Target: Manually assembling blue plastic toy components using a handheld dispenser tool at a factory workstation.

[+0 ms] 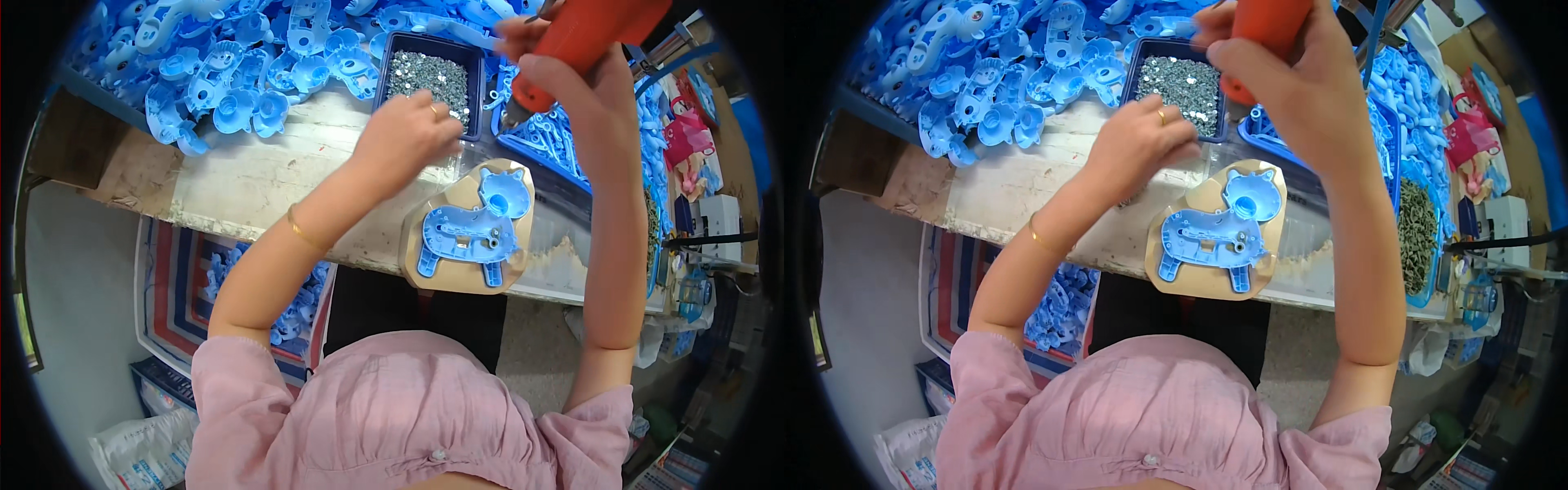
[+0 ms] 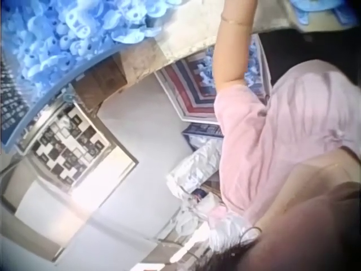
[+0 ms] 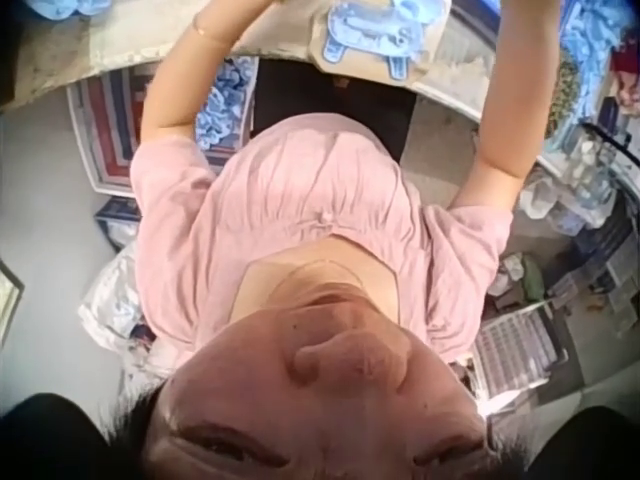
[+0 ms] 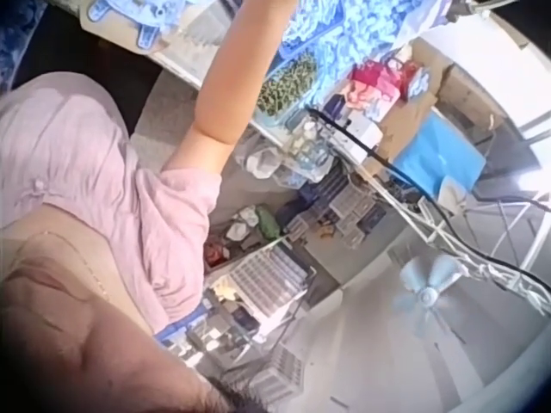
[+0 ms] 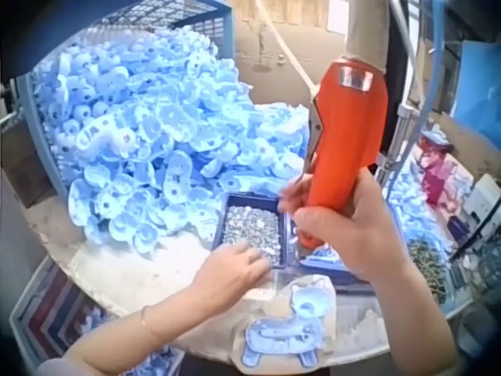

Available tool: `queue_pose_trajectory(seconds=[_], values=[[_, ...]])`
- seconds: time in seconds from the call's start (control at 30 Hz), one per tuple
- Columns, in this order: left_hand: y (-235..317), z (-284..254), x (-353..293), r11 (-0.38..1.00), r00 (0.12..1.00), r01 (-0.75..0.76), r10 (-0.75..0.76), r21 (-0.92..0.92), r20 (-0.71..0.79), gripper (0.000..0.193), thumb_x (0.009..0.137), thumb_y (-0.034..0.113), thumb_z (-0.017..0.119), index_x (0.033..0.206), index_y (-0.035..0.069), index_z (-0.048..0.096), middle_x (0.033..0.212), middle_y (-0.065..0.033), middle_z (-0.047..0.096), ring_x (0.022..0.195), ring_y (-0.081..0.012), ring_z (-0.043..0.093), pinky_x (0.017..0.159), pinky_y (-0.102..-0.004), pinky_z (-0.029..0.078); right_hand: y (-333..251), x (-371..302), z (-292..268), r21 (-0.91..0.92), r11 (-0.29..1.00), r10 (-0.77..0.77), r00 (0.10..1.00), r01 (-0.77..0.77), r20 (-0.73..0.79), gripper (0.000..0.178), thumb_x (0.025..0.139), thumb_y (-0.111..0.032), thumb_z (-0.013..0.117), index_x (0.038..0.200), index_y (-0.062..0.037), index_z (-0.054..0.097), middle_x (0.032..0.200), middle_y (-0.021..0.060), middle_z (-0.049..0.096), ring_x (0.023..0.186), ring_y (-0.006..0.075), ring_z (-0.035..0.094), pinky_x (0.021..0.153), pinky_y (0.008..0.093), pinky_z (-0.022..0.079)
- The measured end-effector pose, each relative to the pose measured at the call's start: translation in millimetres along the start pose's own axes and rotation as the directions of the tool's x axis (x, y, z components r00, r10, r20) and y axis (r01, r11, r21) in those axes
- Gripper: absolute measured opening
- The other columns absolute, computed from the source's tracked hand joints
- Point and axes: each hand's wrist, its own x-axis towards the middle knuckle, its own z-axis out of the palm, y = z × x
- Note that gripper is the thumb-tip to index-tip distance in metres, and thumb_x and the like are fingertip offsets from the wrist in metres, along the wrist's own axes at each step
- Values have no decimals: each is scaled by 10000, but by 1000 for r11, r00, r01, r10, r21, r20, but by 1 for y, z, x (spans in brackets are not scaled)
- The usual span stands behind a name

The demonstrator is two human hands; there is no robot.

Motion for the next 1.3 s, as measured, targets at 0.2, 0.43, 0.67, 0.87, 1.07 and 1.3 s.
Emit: queue_pose_trajectory(seconds=[0.2,0.43,0.67,0.87,1.07,1.3], values=[[48,-15,-27,892,998,65,-56,-448,34,175,833,267,753,878,123,662,838,-25,660,860,-245,609,745,-382,503,-9,-28,5,284,957,-12,967,-63,253,444,808,-6,700,1228,-23,558,876,61,648,789,139,631,684,279,506],[67,-19,-39,796,986,132,-166,-591,-3,169,854,236,775,916,108,684,832,-31,693,842,-247,647,683,-386,524,-19,-47,14,432,851,223,951,-298,216,489,807,9,814,1206,-17,533,773,49,657,604,98,606,534,227,462],[68,-15,-42,792,985,118,-168,-599,-29,165,857,232,773,917,104,687,833,-31,697,839,-249,645,682,-384,523,-16,-52,17,380,899,191,976,-218,108,461,817,5,808,1183,-21,529,749,31,643,563,79,582,511,213,443],[70,-17,-44,765,984,149,-179,-627,15,158,868,220,762,926,93,688,834,-41,697,841,-261,643,701,-385,524,-17,-54,21,367,907,206,977,-209,49,452,817,2,804,1175,-18,529,726,23,632,539,72,570,492,211,434],[75,-18,-50,736,983,165,-176,-657,49,131,897,167,721,991,84,681,882,-64,690,884,-278,638,740,-398,528,-16,-58,22,410,885,219,974,-220,51,464,800,39,804,1166,-14,524,705,18,627,523,64,563,481,209,430],[75,-21,-60,748,978,199,-191,-634,82,436,819,240,797,1171,54,620,1094,-106,678,1085,-321,596,903,-409,502,20,-71,25,371,924,49,992,-91,120,327,853,-75,778,1130,-12,615,807,40,651,646,102,586,564,244,456]])
